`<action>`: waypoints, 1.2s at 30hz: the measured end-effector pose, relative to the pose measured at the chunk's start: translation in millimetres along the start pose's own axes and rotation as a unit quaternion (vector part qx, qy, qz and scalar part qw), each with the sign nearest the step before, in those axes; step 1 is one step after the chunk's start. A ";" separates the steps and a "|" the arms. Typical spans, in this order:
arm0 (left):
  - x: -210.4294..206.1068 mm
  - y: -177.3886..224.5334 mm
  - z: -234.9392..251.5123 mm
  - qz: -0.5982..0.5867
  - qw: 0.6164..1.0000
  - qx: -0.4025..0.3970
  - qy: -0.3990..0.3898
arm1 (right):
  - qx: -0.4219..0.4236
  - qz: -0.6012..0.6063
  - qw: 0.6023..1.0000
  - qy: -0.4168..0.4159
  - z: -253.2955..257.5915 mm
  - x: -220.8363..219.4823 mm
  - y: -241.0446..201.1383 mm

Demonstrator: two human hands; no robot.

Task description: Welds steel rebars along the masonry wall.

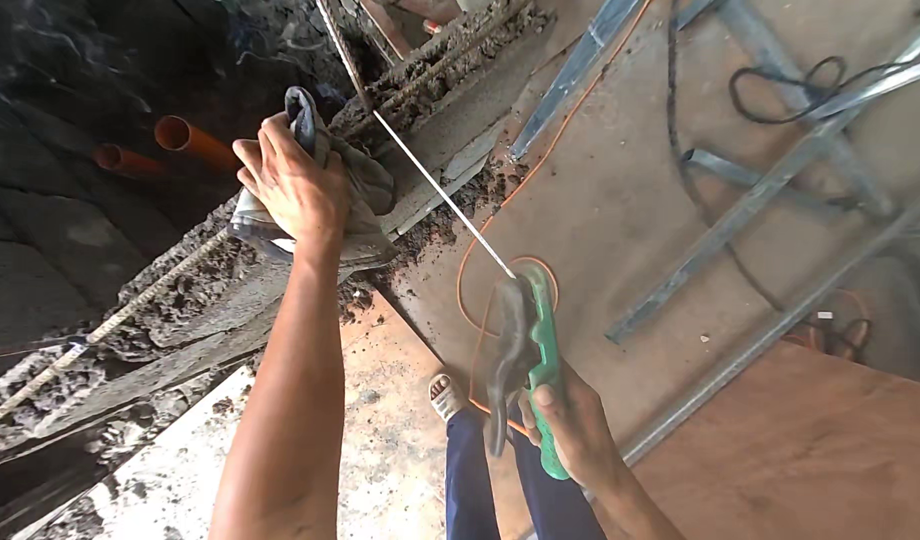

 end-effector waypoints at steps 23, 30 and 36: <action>1.2 0.9 0.2 0.011 1.000 0.006 0.000 | -0.009 0.046 0.999 -0.006 -0.8 -1.6 0.1; 0.4 -0.3 0.8 0.010 1.000 0.009 -0.001 | -0.002 0.013 1.000 -0.001 0.6 -0.3 -0.3; 0.2 0.3 1.2 0.006 1.000 0.009 -0.003 | 0.025 -0.082 0.996 0.018 0.9 1.3 5.3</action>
Point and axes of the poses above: each hand's wrist, its own z-axis towards the middle knuckle, its own x-axis out of the back of the hand, y = z × x, the point moved 4 cm from there along z, towards the middle knuckle, and after that the axes turned 11 degrees about -z, right-handed, at the moved point
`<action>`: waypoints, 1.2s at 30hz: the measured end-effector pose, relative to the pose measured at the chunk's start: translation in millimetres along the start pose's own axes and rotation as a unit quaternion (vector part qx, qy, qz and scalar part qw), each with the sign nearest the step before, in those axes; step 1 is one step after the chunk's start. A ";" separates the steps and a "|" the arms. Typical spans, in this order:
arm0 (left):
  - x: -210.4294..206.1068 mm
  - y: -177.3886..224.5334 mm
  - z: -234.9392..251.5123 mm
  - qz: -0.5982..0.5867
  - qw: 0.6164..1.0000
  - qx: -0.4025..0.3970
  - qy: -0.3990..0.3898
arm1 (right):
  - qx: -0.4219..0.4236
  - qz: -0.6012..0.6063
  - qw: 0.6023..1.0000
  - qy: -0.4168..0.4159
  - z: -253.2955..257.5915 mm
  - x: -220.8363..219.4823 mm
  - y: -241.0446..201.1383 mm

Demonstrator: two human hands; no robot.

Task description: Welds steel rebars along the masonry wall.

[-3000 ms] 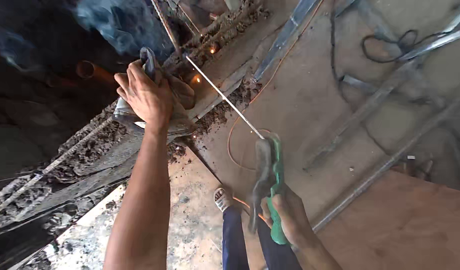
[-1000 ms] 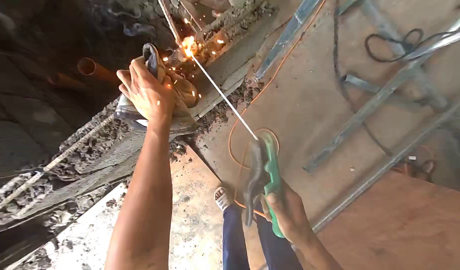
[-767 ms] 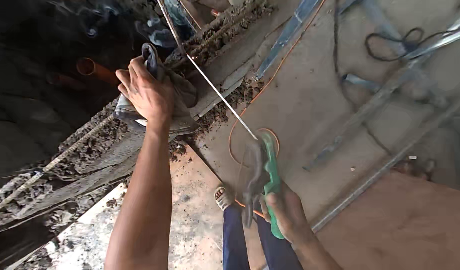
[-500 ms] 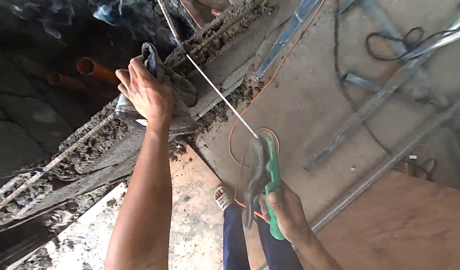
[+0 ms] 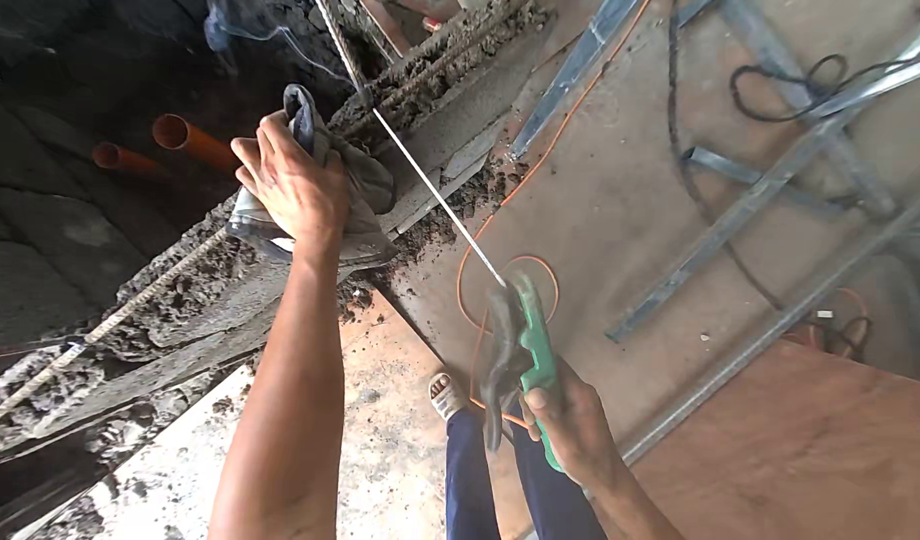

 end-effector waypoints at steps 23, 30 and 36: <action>1.7 0.8 -1.0 0.005 1.000 -0.003 -0.003 | -0.016 0.026 1.000 -0.009 -1.5 -0.9 -3.5; 1.3 0.8 0.0 0.000 1.000 0.002 -0.006 | -0.018 0.049 0.999 -0.011 -2.4 -2.0 -4.6; 0.7 0.2 -0.2 0.002 1.000 -0.003 0.001 | -0.010 0.042 0.999 -0.014 -2.2 -3.3 -1.7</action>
Point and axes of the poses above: each hand's wrist, its own z-axis towards the middle knuckle, its own x-axis out of the back of the hand, y = z × x, the point moved 4 cm from there along z, towards the middle knuckle, and after that the axes turned 11 degrees about -z, right-handed, at the moved point
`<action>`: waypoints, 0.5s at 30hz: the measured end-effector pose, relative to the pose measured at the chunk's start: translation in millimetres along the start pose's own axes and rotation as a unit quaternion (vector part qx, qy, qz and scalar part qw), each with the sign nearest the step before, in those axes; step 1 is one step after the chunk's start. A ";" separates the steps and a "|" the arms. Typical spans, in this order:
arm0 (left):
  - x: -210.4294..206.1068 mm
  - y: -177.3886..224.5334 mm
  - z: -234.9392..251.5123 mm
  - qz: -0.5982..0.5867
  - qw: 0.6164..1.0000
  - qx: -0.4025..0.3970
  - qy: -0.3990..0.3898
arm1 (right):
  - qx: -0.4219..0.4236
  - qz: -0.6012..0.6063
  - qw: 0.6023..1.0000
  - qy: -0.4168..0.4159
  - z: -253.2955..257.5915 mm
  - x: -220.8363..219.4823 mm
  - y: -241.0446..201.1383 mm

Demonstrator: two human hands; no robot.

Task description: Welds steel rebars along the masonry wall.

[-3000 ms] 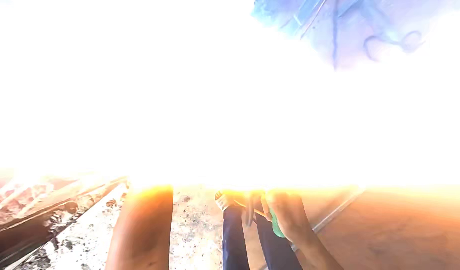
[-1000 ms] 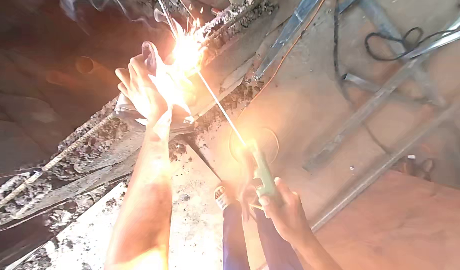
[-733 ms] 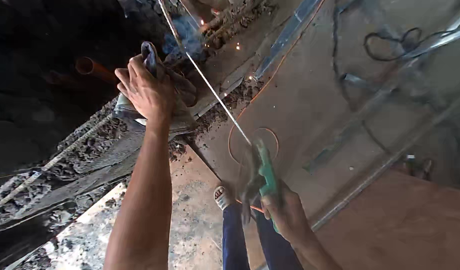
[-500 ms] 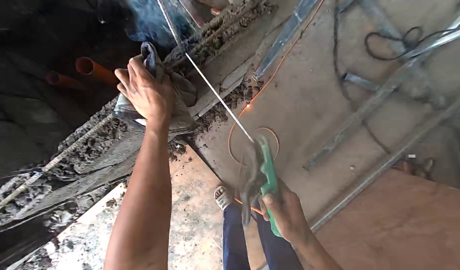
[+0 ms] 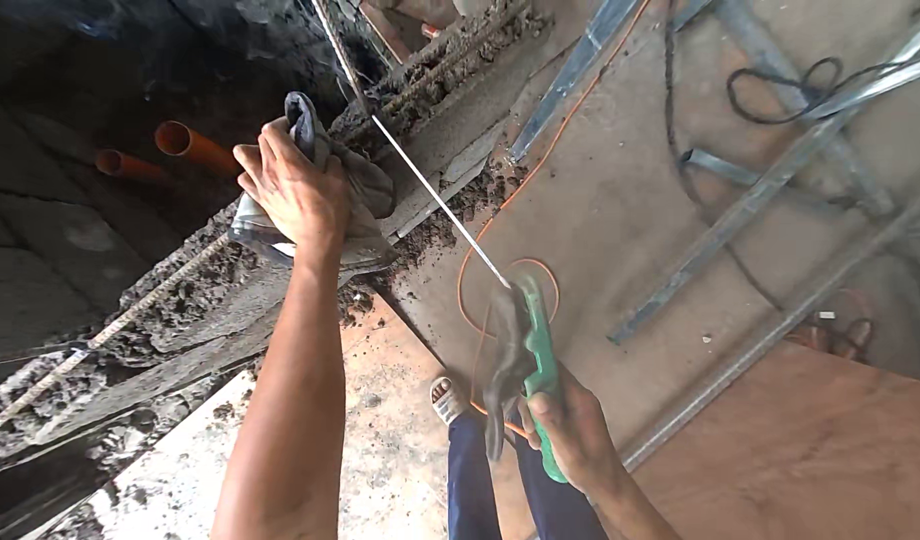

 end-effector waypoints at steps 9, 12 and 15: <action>-2.1 -1.2 0.0 0.008 1.000 0.000 0.009 | -0.008 0.029 1.000 0.000 0.3 -0.3 -0.9; -1.7 -1.2 -0.2 0.006 1.000 -0.001 0.010 | -0.007 0.023 1.000 0.000 0.6 -0.3 -1.1; -2.0 -1.2 -0.2 0.005 1.000 -0.003 0.012 | -0.010 0.032 0.999 0.000 -0.2 -0.5 -1.1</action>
Point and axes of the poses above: each hand's wrist, its own z-axis towards the middle knuckle, its own x-axis out of the back of the hand, y = z × x, the point moved 4 cm from there along z, towards the middle knuckle, and after that the axes turned 11 degrees about -z, right-handed, at the moved point
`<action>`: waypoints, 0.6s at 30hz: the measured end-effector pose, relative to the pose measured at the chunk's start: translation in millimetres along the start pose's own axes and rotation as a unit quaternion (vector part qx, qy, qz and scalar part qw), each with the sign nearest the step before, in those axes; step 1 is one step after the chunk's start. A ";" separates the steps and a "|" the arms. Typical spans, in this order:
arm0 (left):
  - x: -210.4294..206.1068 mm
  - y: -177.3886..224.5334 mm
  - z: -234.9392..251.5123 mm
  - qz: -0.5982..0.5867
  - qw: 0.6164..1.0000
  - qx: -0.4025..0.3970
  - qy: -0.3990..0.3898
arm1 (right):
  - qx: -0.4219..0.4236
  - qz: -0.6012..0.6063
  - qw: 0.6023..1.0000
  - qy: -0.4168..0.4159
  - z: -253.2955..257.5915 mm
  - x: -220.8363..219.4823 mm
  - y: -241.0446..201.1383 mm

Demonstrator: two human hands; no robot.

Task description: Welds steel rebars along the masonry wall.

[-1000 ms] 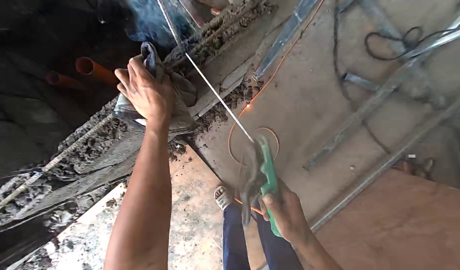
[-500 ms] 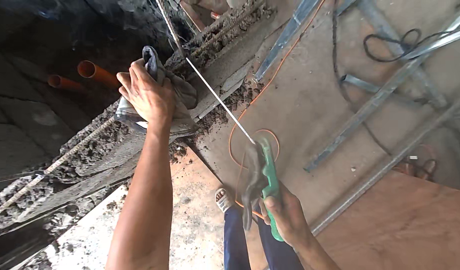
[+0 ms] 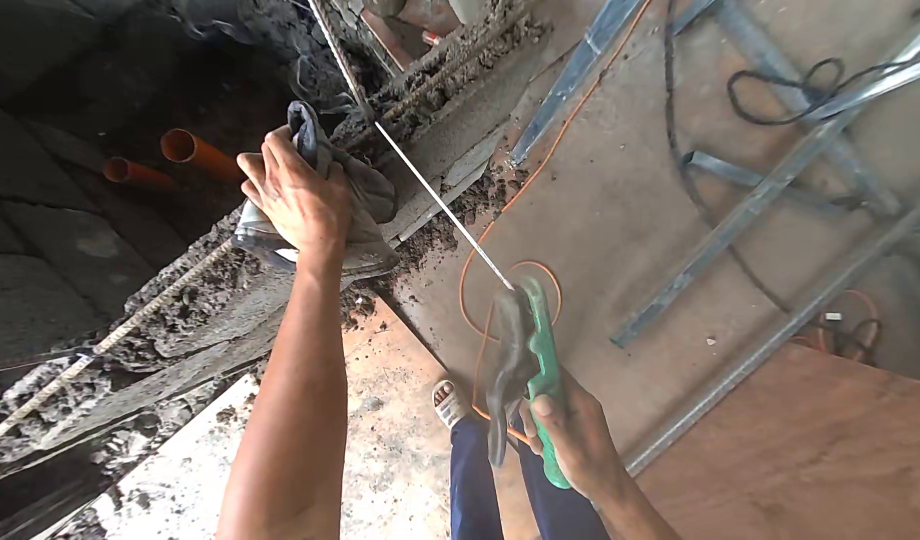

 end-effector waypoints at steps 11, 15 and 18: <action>0.3 -0.1 -0.2 -0.009 1.000 -0.004 0.001 | 0.001 -0.009 1.000 -0.003 -0.9 0.0 1.9; -0.4 -0.8 0.5 -0.001 1.000 -0.003 0.003 | 0.001 -0.003 1.000 -0.004 -0.5 -0.9 0.8; -0.5 -0.4 -0.1 0.000 1.000 -0.005 0.002 | 0.002 0.018 1.000 -0.004 -1.2 -1.2 0.0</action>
Point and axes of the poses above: each hand's wrist, its own z-axis towards the middle knuckle, its own x-axis out of the back of the hand, y = z × x, the point moved 4 cm from there along z, towards the middle knuckle, and after that the axes turned 11 degrees about -z, right-handed, at the moved point
